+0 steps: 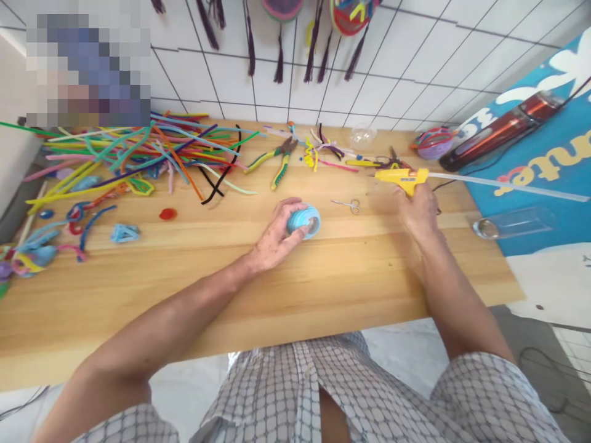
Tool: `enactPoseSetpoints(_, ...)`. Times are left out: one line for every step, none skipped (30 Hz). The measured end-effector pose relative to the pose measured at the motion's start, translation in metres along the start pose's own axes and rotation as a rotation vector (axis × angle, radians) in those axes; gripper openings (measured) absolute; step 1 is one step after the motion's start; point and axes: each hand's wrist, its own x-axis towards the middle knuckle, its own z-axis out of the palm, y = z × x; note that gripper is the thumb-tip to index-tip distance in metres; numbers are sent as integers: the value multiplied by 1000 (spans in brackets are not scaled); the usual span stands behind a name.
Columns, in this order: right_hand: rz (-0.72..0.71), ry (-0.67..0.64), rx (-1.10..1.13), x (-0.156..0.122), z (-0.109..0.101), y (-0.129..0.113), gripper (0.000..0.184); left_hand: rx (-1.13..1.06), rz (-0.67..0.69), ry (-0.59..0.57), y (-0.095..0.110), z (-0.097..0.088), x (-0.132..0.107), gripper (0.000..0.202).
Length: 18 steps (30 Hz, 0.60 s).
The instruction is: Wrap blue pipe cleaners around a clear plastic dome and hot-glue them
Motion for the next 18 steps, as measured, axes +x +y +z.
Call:
enactPoseSetpoints(15, -3, -13, 3, 5, 5, 36, -11, -10, 4, 0, 1, 0, 48)
enactPoseSetpoints(27, -7, -21, 4, 9, 9, 36, -22, -16, 4, 0, 1, 1, 49)
enactPoseSetpoints(37, -12, -22, 5, 13, 11, 36, -35, -21, 3, 0, 2, 1, 50)
enactPoseSetpoints(42, -19, -19, 4, 15, 12, 36, -45, -23, 1, -1, 2, 2, 50)
enactPoseSetpoints(44, -27, -16, 4, 16, 12, 35, -53, -21, 1, -1, 2, 2, 50)
enactPoseSetpoints(46, -37, -12, 3, 16, 12, 33, -60, -17, 5, -1, 2, 3, 49)
enactPoseSetpoints(49, -46, -7, 2, 15, 13, 31, -66, -11, 8, -1, 3, 4, 48)
enactPoseSetpoints(56, -56, -1, 1, 13, 14, 28, -71, -7, 13, -2, 3, 4, 48)
enactPoseSetpoints(60, -72, 7, 0, 10, 15, 24, -77, -6, 17, -2, 3, 5, 47)
enactPoseSetpoints(61, -95, 19, -2, 7, 17, 20, -83, -7, 20, -2, 3, 5, 47)
enactPoseSetpoints(56, -117, 32, -4, 2, 20, 17, -90, -10, 23, -3, 4, 6, 47)
enactPoseSetpoints(44, -127, 43, -7, -2, 23, 14, -96, -12, 25, -3, 4, 6, 47)
enactPoseSetpoints(20, -123, 49, -12, -7, 25, 13, -101, -12, 26, -3, 4, 6, 47)
enactPoseSetpoints(-13, -102, 54, -18, -13, 28, 14, -103, -8, 26, -4, 4, 7, 47)
enactPoseSetpoints(-52, -63, 60, -25, -18, 30, 16, -102, -3, 25, -4, 4, 7, 47)
enactPoseSetpoints(-92, -27, 75, -34, -24, 31, 18, -99, 3, 24, -5, 3, 7, 47)
enactPoseSetpoints(-124, -7, 103, -43, -29, 31, 17, -95, 8, 23, -5, 3, 7, 47)
enactPoseSetpoints(-138, -7, 145, -53, -35, 30, 16, -91, 10, 21, -5, 3, 6, 48)
